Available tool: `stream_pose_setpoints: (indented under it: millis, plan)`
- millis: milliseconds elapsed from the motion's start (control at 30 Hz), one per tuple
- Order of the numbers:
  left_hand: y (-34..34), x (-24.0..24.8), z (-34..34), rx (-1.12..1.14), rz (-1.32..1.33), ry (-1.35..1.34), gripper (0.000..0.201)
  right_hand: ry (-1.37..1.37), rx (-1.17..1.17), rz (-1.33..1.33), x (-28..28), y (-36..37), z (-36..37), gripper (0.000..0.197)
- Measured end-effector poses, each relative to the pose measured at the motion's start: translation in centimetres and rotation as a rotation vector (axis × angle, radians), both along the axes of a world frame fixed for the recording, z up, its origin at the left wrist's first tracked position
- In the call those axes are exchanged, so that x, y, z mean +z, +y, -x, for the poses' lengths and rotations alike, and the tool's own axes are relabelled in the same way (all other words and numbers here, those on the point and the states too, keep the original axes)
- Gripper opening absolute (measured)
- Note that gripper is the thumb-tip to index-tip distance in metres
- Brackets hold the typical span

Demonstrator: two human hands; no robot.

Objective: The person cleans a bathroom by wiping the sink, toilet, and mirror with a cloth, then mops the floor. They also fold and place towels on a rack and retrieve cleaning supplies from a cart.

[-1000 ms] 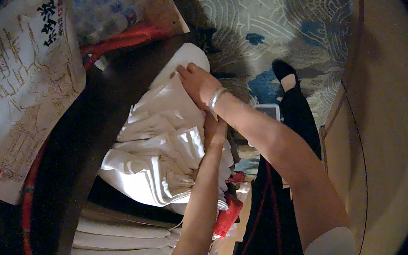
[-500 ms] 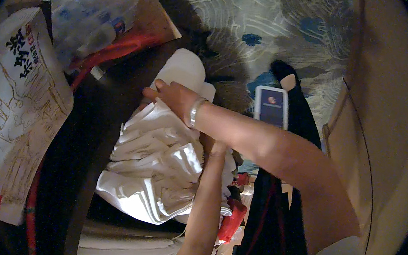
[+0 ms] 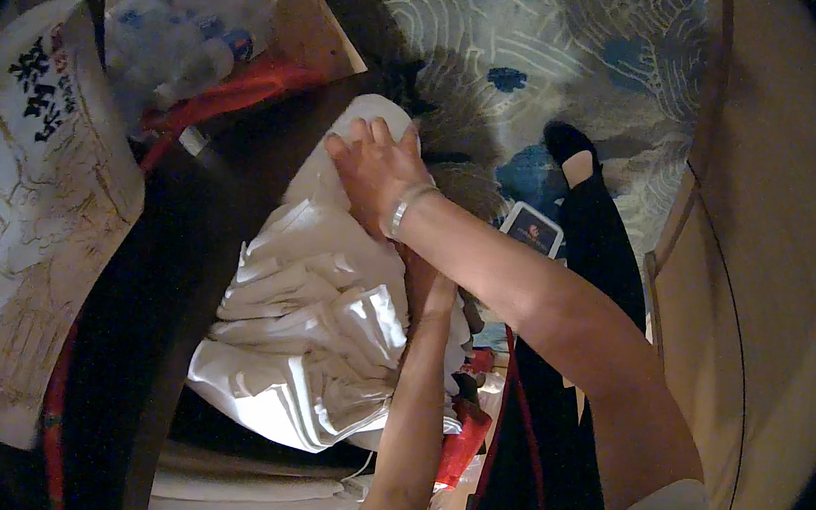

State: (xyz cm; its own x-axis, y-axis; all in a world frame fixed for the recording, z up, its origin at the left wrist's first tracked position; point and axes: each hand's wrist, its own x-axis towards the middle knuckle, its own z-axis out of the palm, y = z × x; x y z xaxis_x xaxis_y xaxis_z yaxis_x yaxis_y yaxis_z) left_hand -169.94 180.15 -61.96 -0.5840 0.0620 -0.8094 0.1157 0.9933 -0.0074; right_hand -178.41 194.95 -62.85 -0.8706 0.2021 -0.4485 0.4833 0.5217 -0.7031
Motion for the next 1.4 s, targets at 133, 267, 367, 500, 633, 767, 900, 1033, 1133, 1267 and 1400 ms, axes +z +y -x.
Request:
stream_pose_setpoints:
  millis: [133,267,367,500,633,767,900,1033,1133,1267,1400]
  plan:
    - [-0.9,-0.7,-1.0,0.032,-0.013,0.002,0.055,-0.149,0.010,0.241,-0.9,0.2,1.2,0.070]
    - [-0.4,-0.1,-1.4,0.058,-0.035,0.031,0.057,-0.118,-0.078,0.306,1.7,-0.2,-2.8,0.030]
    - [0.6,0.7,-1.2,0.081,-0.080,0.093,0.059,-0.101,-0.062,0.349,3.1,0.5,-4.0,0.034]
    - [0.9,1.9,-1.0,0.018,-0.212,0.328,0.062,-0.210,0.200,0.365,-2.7,5.9,0.3,0.053]
    - [-0.6,2.0,-1.4,-0.011,-0.136,0.296,0.060,-0.212,0.304,0.284,-4.9,6.1,0.1,0.058]
    - [-1.5,1.7,-2.2,0.342,-0.366,0.069,0.041,0.111,-0.416,0.392,1.7,0.7,-13.5,0.053]
    - [0.3,2.0,-1.2,0.417,-0.213,0.232,0.054,-0.515,-0.568,0.348,-2.5,6.5,-22.5,0.036]
    - [3.4,1.2,2.3,0.629,0.071,0.038,0.064,-0.734,-0.485,0.337,-4.2,9.5,-27.7,0.031]
    - [5.4,0.0,3.8,0.330,-0.048,0.309,0.063,-0.787,-0.685,0.606,-3.5,11.1,-32.2,0.034]
    - [6.7,1.3,2.7,0.173,-0.202,0.187,0.069,-0.688,-0.771,0.862,1.1,11.3,-36.5,0.039]
    - [5.9,8.3,-0.1,1.032,-0.573,-0.388,0.094,-0.343,-0.368,0.841,9.7,12.6,-36.8,0.051]
